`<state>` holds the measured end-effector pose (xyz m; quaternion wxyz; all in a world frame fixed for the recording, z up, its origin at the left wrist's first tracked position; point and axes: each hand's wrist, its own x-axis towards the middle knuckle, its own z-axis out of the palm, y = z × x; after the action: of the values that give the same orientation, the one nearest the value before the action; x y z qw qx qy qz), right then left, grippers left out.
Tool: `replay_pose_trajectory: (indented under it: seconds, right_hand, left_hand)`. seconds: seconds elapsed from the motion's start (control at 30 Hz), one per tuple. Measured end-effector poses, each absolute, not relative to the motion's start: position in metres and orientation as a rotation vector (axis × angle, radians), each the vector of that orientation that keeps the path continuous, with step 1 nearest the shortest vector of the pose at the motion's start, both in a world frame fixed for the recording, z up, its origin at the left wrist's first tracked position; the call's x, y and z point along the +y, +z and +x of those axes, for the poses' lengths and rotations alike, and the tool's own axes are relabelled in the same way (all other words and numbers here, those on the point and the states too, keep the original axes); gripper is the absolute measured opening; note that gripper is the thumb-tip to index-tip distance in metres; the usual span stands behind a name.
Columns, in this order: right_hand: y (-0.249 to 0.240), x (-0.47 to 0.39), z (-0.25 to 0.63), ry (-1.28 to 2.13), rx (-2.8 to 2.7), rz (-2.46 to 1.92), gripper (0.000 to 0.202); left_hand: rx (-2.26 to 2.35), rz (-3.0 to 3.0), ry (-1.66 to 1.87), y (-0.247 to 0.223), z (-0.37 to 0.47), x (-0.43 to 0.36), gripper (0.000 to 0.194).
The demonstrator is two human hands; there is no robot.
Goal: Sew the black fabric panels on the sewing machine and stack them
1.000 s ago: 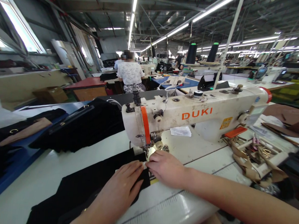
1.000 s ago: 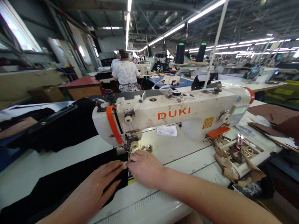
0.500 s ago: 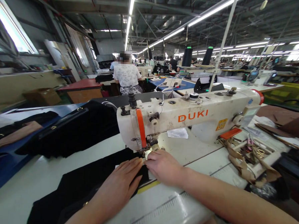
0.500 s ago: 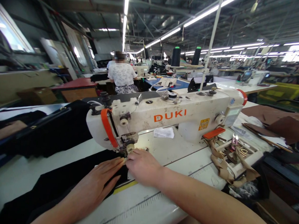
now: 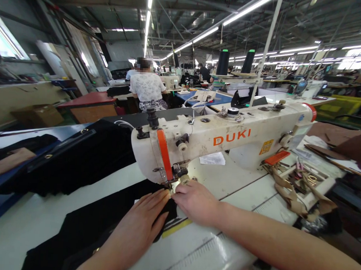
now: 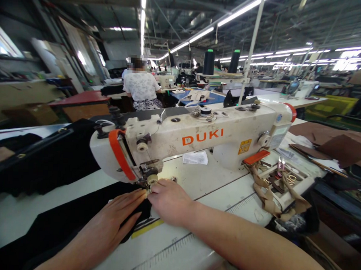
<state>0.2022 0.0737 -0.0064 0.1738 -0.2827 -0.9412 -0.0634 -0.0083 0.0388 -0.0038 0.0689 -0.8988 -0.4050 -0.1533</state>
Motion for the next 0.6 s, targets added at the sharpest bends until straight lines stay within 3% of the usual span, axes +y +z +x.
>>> replay_pose_trajectory:
  seconds: [0.6]
  right_hand:
    - [-0.006,0.073,0.202,-0.165,-2.654,-0.842,0.013]
  left_hand:
    - [-1.252,-2.710,-0.547,-0.006,-0.010,0.057,0.041]
